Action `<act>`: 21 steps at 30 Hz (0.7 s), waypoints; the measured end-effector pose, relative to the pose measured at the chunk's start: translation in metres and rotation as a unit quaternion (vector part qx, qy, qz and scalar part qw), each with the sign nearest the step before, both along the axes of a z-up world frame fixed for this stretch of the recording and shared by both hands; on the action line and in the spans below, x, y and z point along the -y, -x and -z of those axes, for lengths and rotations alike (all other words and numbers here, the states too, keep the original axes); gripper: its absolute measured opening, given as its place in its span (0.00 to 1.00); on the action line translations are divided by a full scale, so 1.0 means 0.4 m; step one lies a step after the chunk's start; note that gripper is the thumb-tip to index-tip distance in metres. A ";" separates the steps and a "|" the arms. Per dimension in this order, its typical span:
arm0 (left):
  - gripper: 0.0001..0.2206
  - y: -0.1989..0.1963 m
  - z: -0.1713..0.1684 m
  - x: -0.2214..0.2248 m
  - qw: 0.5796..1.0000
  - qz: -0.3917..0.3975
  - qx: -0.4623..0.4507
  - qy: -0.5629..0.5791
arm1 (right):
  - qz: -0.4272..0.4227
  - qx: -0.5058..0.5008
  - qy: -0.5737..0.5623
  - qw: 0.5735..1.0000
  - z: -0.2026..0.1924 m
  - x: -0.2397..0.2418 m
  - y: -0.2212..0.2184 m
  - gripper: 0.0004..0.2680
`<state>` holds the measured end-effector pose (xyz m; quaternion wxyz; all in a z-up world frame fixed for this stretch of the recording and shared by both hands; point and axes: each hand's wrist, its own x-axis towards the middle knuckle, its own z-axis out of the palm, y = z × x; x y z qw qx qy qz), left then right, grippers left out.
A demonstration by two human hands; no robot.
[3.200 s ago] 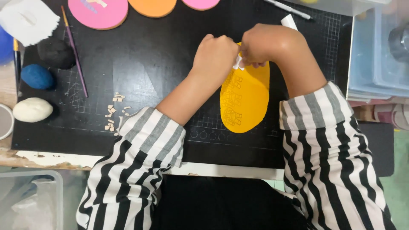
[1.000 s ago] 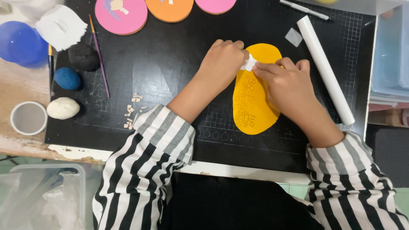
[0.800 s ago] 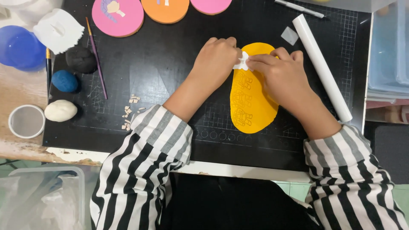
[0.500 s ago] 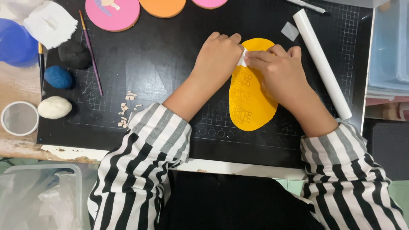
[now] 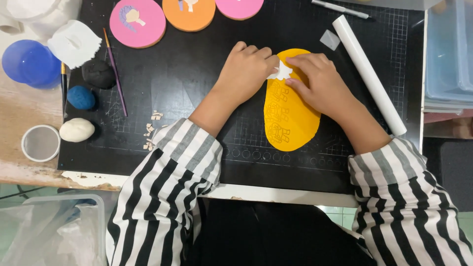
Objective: Tracing and cutting out shapes from a yellow material sheet using a craft knife and assembling small pieces.
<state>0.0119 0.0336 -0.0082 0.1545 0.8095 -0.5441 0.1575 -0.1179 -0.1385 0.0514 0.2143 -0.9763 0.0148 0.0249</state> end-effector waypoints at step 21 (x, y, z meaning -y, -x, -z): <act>0.02 -0.022 -0.123 -0.070 0.986 -0.031 0.020 0.161 | -0.013 -0.003 0.008 1.000 -0.004 0.010 0.001 0.22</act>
